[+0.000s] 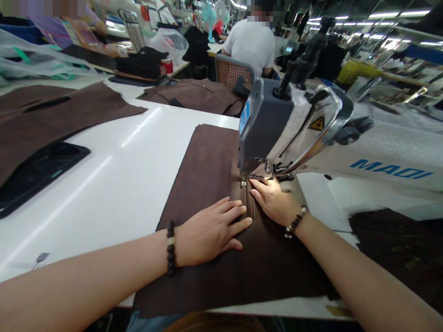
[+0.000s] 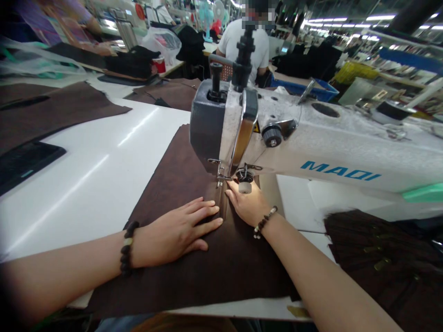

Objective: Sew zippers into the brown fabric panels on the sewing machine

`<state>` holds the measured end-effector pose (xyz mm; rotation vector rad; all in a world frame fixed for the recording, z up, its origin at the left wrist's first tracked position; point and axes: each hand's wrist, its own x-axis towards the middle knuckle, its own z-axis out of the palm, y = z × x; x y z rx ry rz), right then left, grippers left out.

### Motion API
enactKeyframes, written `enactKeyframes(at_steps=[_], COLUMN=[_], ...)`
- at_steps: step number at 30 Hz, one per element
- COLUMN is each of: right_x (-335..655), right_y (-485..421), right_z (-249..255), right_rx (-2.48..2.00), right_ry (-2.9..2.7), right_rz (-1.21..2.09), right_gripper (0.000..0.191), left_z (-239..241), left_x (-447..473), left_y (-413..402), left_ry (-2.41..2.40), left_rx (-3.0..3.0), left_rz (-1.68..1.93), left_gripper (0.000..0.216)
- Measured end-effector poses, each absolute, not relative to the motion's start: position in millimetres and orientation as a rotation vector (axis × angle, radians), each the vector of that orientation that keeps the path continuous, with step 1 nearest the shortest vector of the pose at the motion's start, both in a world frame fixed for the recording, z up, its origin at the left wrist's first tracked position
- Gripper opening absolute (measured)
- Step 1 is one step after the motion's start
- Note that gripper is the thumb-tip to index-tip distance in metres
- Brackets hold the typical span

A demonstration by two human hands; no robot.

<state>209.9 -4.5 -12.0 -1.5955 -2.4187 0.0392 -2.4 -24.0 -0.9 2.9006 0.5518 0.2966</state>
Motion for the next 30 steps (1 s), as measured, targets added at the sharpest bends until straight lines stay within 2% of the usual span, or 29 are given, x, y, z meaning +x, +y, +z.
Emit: enactKeyframes(at_steps=[18, 23, 30], right_x=[216, 212, 198], right_y=[20, 14, 6], right_z=[-26, -11, -4], right_rx=[-1.781, -1.796, -1.831], right_ry=[-2.393, -2.374, -2.376], right_rz=[0.261, 0.24, 0.126], right_gripper=[0.028, 0.026, 0.031], left_z=[-3, -3, -8], left_x=[0, -1, -1], left_y=[-2, -6, -13], left_ry=[0.445, 0.494, 0.528], left_rx=[2.959, 2.906, 2.931], left_rz=[0.308, 0.321, 0.383], left_gripper=[0.039, 0.031, 0.035])
